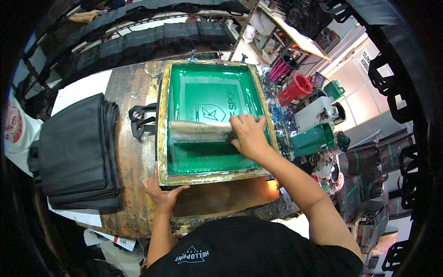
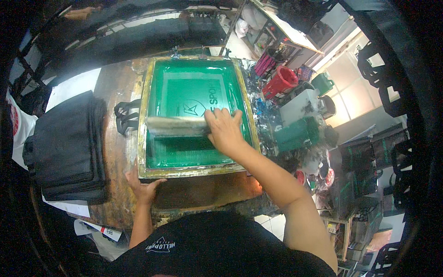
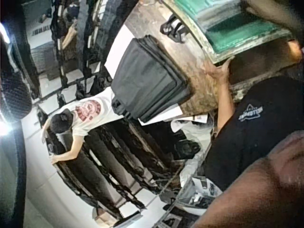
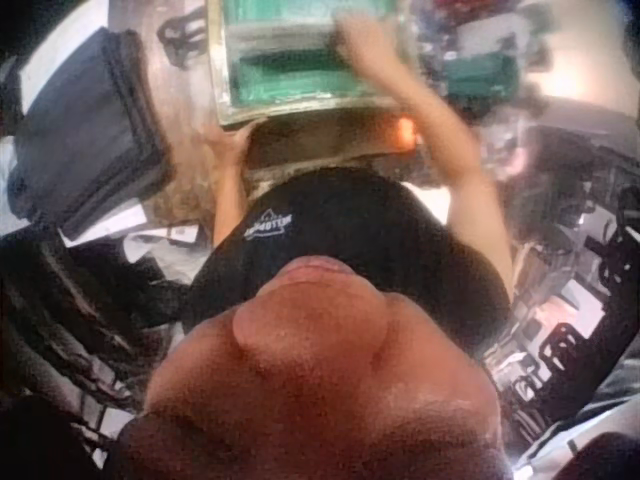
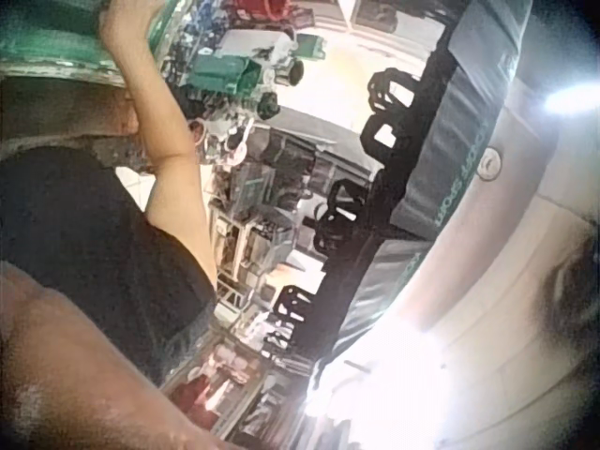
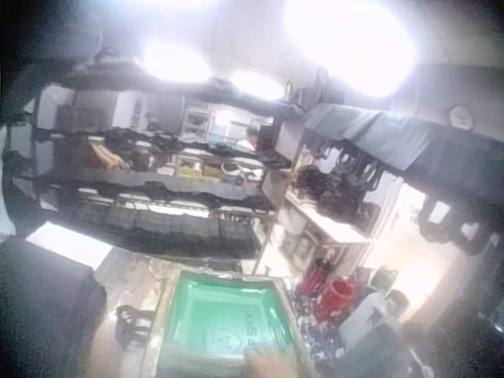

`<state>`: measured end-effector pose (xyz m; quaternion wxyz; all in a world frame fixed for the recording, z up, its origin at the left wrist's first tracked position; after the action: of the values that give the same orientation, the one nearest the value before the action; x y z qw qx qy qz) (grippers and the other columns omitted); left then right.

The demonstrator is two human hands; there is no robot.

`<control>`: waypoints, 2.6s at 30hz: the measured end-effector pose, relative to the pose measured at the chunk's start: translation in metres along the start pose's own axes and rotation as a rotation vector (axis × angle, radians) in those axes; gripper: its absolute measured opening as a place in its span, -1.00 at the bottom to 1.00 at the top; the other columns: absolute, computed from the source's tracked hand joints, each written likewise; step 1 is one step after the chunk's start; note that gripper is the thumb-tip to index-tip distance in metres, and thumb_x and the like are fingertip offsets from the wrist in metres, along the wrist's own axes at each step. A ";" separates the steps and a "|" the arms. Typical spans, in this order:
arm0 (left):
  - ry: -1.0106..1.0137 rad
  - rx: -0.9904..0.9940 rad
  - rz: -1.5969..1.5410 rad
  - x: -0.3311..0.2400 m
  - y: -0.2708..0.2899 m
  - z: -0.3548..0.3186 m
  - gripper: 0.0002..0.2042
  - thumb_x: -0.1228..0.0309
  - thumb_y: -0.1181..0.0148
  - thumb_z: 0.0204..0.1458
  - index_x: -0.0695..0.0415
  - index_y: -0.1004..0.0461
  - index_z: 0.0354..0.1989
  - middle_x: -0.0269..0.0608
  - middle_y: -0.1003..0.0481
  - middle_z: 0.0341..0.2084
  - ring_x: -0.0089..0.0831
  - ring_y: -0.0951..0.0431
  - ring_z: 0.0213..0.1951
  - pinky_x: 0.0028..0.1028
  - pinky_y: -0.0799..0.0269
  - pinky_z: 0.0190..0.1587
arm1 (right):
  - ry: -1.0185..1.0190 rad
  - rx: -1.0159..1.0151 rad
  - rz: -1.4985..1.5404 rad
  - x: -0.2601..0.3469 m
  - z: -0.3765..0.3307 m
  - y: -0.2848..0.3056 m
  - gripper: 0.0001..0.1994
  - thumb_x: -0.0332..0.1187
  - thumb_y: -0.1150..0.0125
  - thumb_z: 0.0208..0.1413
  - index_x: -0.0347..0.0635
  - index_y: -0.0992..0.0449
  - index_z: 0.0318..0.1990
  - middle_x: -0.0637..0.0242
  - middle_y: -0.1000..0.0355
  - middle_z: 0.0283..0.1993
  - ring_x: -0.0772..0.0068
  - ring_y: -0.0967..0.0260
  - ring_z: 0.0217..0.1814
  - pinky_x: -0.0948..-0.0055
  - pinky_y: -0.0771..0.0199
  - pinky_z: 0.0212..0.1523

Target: The person performs screen printing on black bags by placing a bag on a board, lowering a screen over it, and applying ink with a squeegee, then lifting the screen to reveal the printed logo and setting the bag aside.

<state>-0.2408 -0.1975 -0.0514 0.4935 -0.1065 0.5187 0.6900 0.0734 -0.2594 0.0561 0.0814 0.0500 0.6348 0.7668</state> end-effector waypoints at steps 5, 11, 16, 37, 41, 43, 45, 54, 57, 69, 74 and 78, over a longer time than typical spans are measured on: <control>0.080 0.054 -0.019 0.006 0.000 -0.003 0.21 -0.04 -0.77 -0.65 0.26 -0.42 0.35 -0.05 -0.61 0.00 -0.09 -0.43 -0.04 -0.16 -0.29 0.14 | -0.045 -0.018 -0.039 -0.029 0.061 -0.024 -0.31 -0.28 -0.60 -0.18 -0.06 -0.32 0.12 0.24 -0.41 -0.03 0.11 -0.36 0.10 -0.10 -0.17 0.04; 0.007 0.026 0.036 0.005 -0.002 -0.003 0.24 -0.24 -0.68 -0.65 0.32 -0.44 0.30 -0.06 -0.64 -0.05 -0.16 -0.44 -0.17 -0.22 -0.26 0.00 | -0.131 -0.004 -0.055 -0.083 0.138 -0.053 -0.32 -0.24 -0.60 -0.09 -0.03 -0.32 0.18 0.24 -0.44 0.08 0.07 -0.40 0.19 -0.31 -0.22 0.08; 0.058 -0.008 -0.065 0.013 -0.003 -0.008 0.25 -0.22 -0.70 -0.70 0.33 -0.44 0.29 -0.09 -0.63 -0.07 -0.16 -0.42 -0.19 -0.19 -0.29 0.00 | -0.110 -0.006 -0.066 -0.139 0.199 -0.068 -0.29 -0.19 -0.60 -0.05 0.03 -0.32 0.24 0.25 -0.46 0.18 0.03 -0.39 0.30 -0.41 -0.20 0.14; -0.291 0.330 0.195 -0.050 -0.022 0.149 0.06 -0.46 -0.38 -0.22 0.13 -0.47 0.35 0.08 -0.42 0.15 0.06 -0.35 0.24 0.07 -0.19 0.30 | -0.042 -0.350 -0.160 -0.146 0.212 -0.077 -0.57 -0.37 -0.35 0.07 0.02 -0.49 0.13 0.32 -0.50 -0.04 0.21 -0.45 0.10 -0.01 -0.34 0.08; -0.468 0.181 0.192 -0.077 -0.086 0.257 -0.13 -0.32 -0.35 -0.02 0.17 -0.49 0.30 0.08 -0.46 0.12 0.04 -0.42 0.20 -0.02 -0.25 0.29 | 0.000 -0.509 -0.182 -0.132 0.206 -0.086 -0.70 -0.42 -0.20 0.11 0.01 -0.54 0.03 0.35 -0.49 -0.17 0.23 -0.46 -0.03 0.10 -0.33 0.00; -0.557 0.091 0.303 -0.084 -0.122 0.308 -0.16 -0.29 -0.30 0.05 0.21 -0.50 0.28 0.08 -0.46 0.12 0.02 -0.42 0.20 -0.07 -0.31 0.25 | 0.036 -0.508 -0.132 -0.129 0.208 -0.084 -0.72 -0.42 -0.21 0.09 -0.02 -0.53 -0.01 0.32 -0.48 -0.18 0.21 -0.46 -0.05 0.14 -0.35 -0.03; -0.739 -0.067 0.404 -0.088 -0.155 0.340 -0.22 -0.31 -0.27 0.07 0.25 -0.58 0.11 0.05 -0.53 0.00 -0.01 -0.49 0.10 -0.09 -0.39 0.15 | 0.055 -0.479 -0.121 -0.131 0.213 -0.082 -0.73 -0.43 -0.19 0.09 -0.02 -0.53 -0.03 0.32 -0.48 -0.20 0.20 -0.45 -0.06 0.15 -0.37 -0.05; -0.599 -0.050 0.520 -0.070 -0.194 0.335 -0.31 -0.38 -0.23 0.00 0.16 -0.58 -0.34 -0.16 -0.59 -0.32 -0.12 -0.59 -0.20 -0.11 -0.41 -0.04 | 0.092 -0.477 -0.140 -0.124 0.188 -0.082 -0.75 -0.39 -0.20 0.12 -0.04 -0.51 -0.02 0.30 -0.51 -0.16 0.19 -0.50 -0.04 0.16 -0.43 -0.05; -0.591 -0.022 0.557 -0.071 -0.184 0.315 -0.32 -0.40 -0.23 -0.02 0.12 -0.54 -0.40 -0.19 -0.57 -0.38 -0.17 -0.59 -0.25 -0.12 -0.38 -0.07 | 0.068 -0.381 -0.132 -0.112 0.164 -0.077 -0.76 -0.38 -0.19 0.13 -0.04 -0.50 -0.03 0.30 -0.50 -0.18 0.20 -0.50 -0.07 0.16 -0.44 -0.05; -0.565 0.048 0.491 -0.105 -0.103 0.170 -0.38 -0.29 -0.35 -0.06 0.13 -0.46 -0.46 -0.13 -0.49 -0.45 -0.08 -0.49 -0.35 -0.15 -0.34 -0.20 | 0.096 -0.291 -0.109 -0.041 0.022 -0.039 -0.80 -0.35 -0.17 0.11 -0.04 -0.49 -0.09 0.30 -0.46 -0.23 0.23 -0.46 -0.12 0.22 -0.39 -0.15; -0.526 0.081 0.476 -0.117 -0.069 0.101 -0.36 -0.34 -0.32 -0.08 0.11 -0.43 -0.46 -0.16 -0.41 -0.47 -0.11 -0.41 -0.37 -0.14 -0.32 -0.21 | 0.096 -0.246 -0.094 -0.007 -0.048 -0.020 -0.81 -0.36 -0.17 0.11 -0.03 -0.49 -0.11 0.33 -0.38 -0.27 0.26 -0.40 -0.17 0.24 -0.34 -0.19; -0.536 0.108 0.471 -0.123 -0.049 0.054 -0.37 -0.33 -0.33 -0.09 0.09 -0.38 -0.48 -0.21 -0.34 -0.48 -0.18 -0.38 -0.37 -0.17 -0.27 -0.18 | 0.073 -0.188 -0.045 0.014 -0.096 -0.013 -0.80 -0.40 -0.17 0.09 -0.07 -0.47 -0.11 0.31 -0.36 -0.27 0.23 -0.37 -0.18 0.22 -0.31 -0.16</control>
<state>-0.1222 -0.2240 0.0235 0.4443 0.2271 0.4167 0.7599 0.0429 -0.3470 0.0250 0.0797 -0.0002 0.5635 0.8223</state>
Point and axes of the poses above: each hand's wrist, its own z-axis towards the middle knuckle, its own y-axis out of the back of the hand, x = y × z, the point moved 6 cm from there along z, towards the middle knuckle
